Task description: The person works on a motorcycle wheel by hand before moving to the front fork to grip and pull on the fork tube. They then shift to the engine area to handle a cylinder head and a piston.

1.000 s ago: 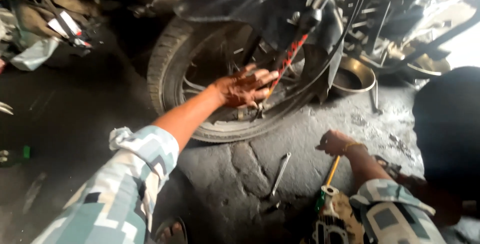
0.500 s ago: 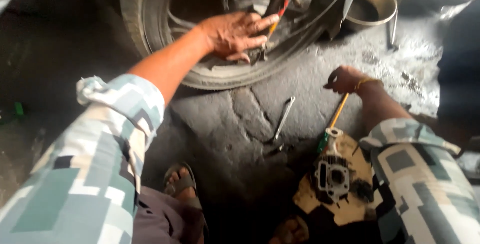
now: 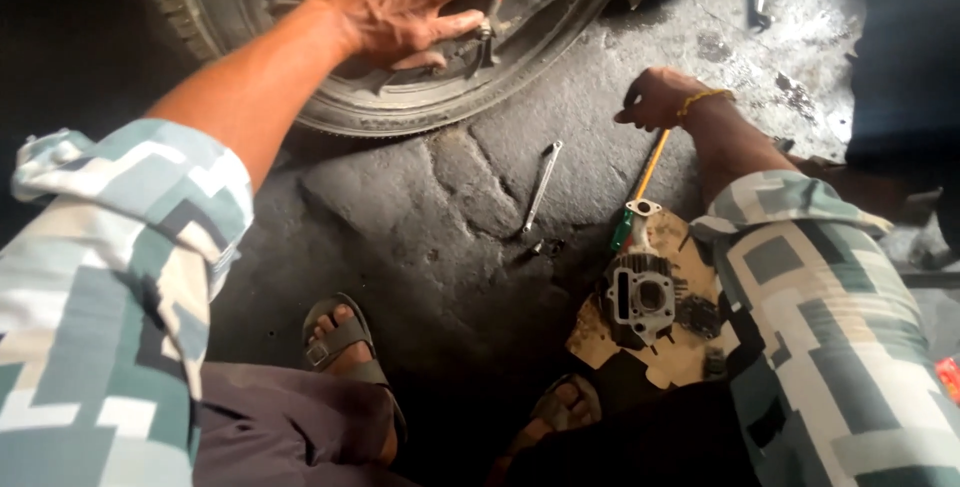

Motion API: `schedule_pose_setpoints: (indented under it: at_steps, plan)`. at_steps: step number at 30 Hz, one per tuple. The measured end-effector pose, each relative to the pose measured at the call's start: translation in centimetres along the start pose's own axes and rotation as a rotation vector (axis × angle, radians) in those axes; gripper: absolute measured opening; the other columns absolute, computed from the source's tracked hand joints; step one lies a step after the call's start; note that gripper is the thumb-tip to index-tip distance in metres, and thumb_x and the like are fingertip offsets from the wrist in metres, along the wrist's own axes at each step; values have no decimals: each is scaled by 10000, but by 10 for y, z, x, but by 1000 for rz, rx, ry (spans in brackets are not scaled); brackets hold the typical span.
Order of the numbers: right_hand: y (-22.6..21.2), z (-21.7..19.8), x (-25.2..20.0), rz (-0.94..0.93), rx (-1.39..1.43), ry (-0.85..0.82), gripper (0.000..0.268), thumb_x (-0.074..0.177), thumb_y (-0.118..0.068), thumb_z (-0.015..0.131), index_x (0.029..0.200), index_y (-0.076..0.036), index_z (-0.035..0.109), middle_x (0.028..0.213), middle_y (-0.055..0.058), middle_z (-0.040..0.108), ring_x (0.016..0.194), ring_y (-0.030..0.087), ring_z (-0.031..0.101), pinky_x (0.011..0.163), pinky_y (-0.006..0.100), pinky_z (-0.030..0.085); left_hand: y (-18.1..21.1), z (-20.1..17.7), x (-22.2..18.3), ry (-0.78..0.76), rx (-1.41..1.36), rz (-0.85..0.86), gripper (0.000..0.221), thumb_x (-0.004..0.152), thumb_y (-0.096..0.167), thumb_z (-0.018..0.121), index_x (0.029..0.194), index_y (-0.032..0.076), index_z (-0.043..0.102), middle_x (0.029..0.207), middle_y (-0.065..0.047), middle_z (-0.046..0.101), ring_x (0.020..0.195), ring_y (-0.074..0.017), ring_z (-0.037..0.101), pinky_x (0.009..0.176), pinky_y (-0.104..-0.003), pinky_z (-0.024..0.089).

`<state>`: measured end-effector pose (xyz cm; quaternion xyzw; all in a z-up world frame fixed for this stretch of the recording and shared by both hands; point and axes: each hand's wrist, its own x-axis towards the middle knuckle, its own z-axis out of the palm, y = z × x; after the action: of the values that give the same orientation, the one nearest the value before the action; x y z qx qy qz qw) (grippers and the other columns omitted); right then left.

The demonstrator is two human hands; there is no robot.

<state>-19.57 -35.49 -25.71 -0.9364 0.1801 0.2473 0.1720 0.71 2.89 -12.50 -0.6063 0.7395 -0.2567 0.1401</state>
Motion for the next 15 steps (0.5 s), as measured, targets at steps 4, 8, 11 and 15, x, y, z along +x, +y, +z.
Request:
schedule_pose_setpoints:
  at_steps: [4, 8, 11, 15]
  plan:
    - [6, 2, 1, -64, -10, 32, 369, 907, -392, 751, 1051, -55, 793, 817, 64, 794, 716, 164, 762, 680, 337, 612, -3, -4, 3, -64, -54, -10, 668, 910, 532, 617, 1460, 156, 573, 1657, -240, 229, 1349, -335, 436, 1142, -429, 389]
    - [-12, -6, -21, -51, -8, 75, 325, 889, -358, 746, 1013, -62, 797, 787, 71, 779, 703, 177, 752, 687, 346, 597, -4, 0, 1, -92, -4, -14, 660, 910, 531, 597, 1446, 146, 575, 1623, -264, 292, 1345, -341, 455, 1153, -421, 392]
    - [-17, -6, -22, -14, -5, 85, 324, 873, -362, 742, 999, -68, 792, 780, 65, 774, 698, 179, 748, 691, 352, 594, -6, 9, -2, -113, 83, -27, 645, 903, 544, 573, 1422, 161, 585, 1585, -259, 352, 1325, -322, 475, 1158, -410, 401]
    - [-16, -4, -17, -16, -4, 84, 324, 864, -372, 737, 958, -68, 797, 767, 65, 768, 695, 184, 748, 705, 357, 595, -15, 25, -5, -27, 168, -14, 647, 892, 573, 592, 1390, 162, 630, 1522, -245, 447, 1299, -328, 496, 1149, -432, 425]
